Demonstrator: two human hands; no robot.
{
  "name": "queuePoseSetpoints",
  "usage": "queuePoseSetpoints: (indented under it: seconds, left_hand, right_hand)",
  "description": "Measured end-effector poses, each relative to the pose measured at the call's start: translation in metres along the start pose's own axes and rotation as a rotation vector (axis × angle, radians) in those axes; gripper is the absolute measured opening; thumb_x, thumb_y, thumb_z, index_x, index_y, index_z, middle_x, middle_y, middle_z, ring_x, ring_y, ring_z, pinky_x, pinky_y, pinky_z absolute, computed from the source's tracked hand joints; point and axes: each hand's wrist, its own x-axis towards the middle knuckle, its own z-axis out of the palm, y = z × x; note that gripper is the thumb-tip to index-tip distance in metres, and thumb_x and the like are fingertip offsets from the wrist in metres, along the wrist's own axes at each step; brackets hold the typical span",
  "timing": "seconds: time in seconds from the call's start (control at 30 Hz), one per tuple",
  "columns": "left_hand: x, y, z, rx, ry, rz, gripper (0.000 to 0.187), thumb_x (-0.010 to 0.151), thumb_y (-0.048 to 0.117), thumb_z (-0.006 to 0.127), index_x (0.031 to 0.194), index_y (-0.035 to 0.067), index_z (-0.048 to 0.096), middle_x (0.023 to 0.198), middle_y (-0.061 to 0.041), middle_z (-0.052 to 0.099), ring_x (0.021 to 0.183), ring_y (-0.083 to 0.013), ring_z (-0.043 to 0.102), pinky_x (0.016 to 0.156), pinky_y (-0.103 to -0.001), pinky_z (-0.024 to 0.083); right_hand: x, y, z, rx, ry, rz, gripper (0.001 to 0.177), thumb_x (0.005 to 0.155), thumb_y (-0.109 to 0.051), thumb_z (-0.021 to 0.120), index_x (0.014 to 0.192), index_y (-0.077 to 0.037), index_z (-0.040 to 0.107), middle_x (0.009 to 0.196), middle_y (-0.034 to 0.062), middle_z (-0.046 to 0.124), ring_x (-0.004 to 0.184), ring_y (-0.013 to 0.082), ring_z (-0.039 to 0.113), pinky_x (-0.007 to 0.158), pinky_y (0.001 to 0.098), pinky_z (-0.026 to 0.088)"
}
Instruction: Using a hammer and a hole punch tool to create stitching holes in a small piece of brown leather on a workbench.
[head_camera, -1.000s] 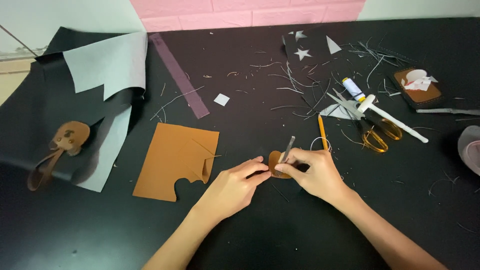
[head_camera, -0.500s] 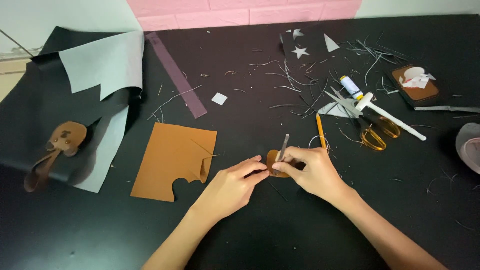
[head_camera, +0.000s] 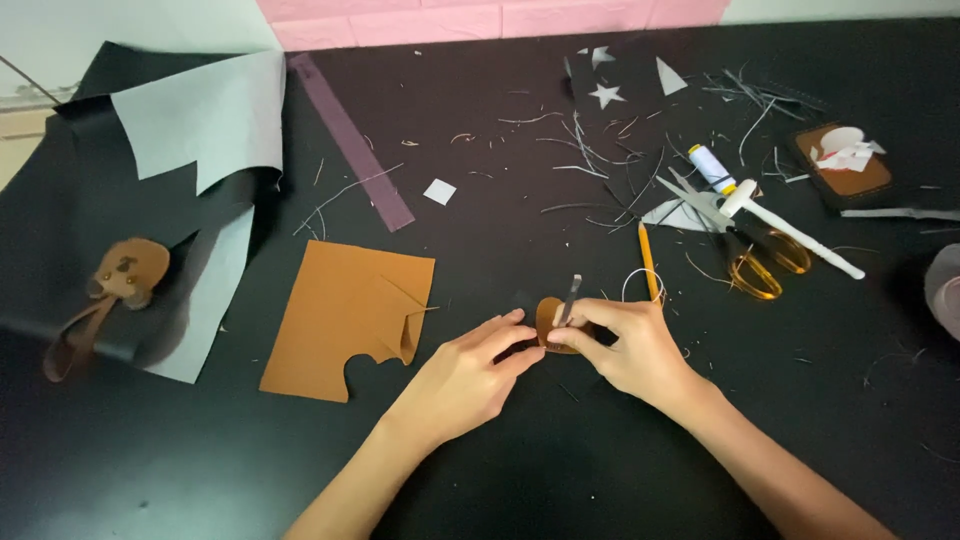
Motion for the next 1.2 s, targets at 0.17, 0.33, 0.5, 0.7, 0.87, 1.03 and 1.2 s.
queuePoseSetpoints:
  seconds: [0.17,0.33,0.5,0.7,0.87,1.03,1.2]
  left_hand:
    - [-0.004,-0.006,0.008,0.038,0.028,0.053,0.029,0.093,-0.004,0.063,0.119,0.003,0.073,0.121,-0.016,0.067,0.130,-0.0388,0.061,0.103,-0.051,0.055]
    - [-0.003,-0.006,0.005,0.028,0.062,0.086,0.035,0.088,-0.010,0.071,0.121,-0.001,0.071,0.124,-0.017,0.065,0.131,-0.0380,0.060,0.105,-0.050,0.054]
    - [0.000,-0.006,0.002,-0.052,0.072,0.054,0.027,0.093,-0.007,0.068,0.120,-0.004,0.071,0.123,-0.019,0.064,0.131,-0.0415,0.059,0.103,-0.053,0.056]
    - [0.001,-0.008,0.004,-0.078,0.055,0.038,0.028,0.092,-0.005,0.071,0.120,-0.004,0.071,0.124,-0.021,0.066,0.131,-0.0417,0.059,0.104,-0.053,0.054]
    - [0.002,-0.008,0.001,-0.096,0.057,0.040,0.025,0.094,-0.004,0.069,0.119,-0.004,0.070,0.123,-0.020,0.064,0.132,-0.0422,0.058,0.107,-0.054,0.053]
    - [0.002,-0.008,0.002,-0.099,0.045,0.032,0.028,0.091,-0.005,0.072,0.119,-0.005,0.071,0.124,-0.021,0.064,0.132,-0.0430,0.058,0.105,-0.054,0.054]
    - [0.001,-0.008,0.003,-0.097,0.052,0.032,0.028,0.091,-0.005,0.070,0.119,-0.003,0.070,0.123,-0.020,0.063,0.132,-0.0416,0.057,0.105,-0.053,0.054]
  right_hand:
    - [-0.003,0.018,0.004,-0.010,-0.002,-0.050,0.011,0.086,-0.014,0.077,0.078,-0.008,0.073,0.065,0.0021,0.074,0.052,0.0167,0.066,0.054,0.0269,0.054]
    - [-0.004,0.024,0.004,-0.011,-0.016,-0.088,0.010,0.088,-0.019,0.077,0.084,-0.011,0.074,0.071,-0.0039,0.071,0.055,0.0076,0.060,0.057,0.0210,0.051]
    - [-0.004,0.027,0.005,0.018,-0.006,-0.098,0.010,0.087,-0.019,0.077,0.090,-0.010,0.076,0.084,-0.0017,0.076,0.068,0.0092,0.071,0.068,0.0228,0.059]
    - [0.000,0.022,0.003,0.066,-0.024,-0.017,0.006,0.087,-0.017,0.076,0.087,-0.011,0.076,0.081,-0.0027,0.078,0.071,0.0091,0.076,0.072,0.0212,0.061]
    - [0.002,0.023,0.002,0.055,-0.045,-0.030,0.006,0.088,-0.016,0.075,0.089,-0.010,0.076,0.082,-0.0027,0.078,0.070,0.0069,0.075,0.069,0.0202,0.060]
    - [0.001,0.025,0.003,0.027,-0.047,-0.022,0.007,0.087,-0.018,0.076,0.089,-0.011,0.076,0.081,-0.0022,0.078,0.070,0.0100,0.076,0.071,0.0224,0.061]
    - [0.001,0.023,0.004,0.008,-0.022,-0.053,0.009,0.089,-0.018,0.074,0.086,-0.010,0.075,0.080,-0.0038,0.076,0.066,0.0063,0.070,0.065,0.0213,0.057]
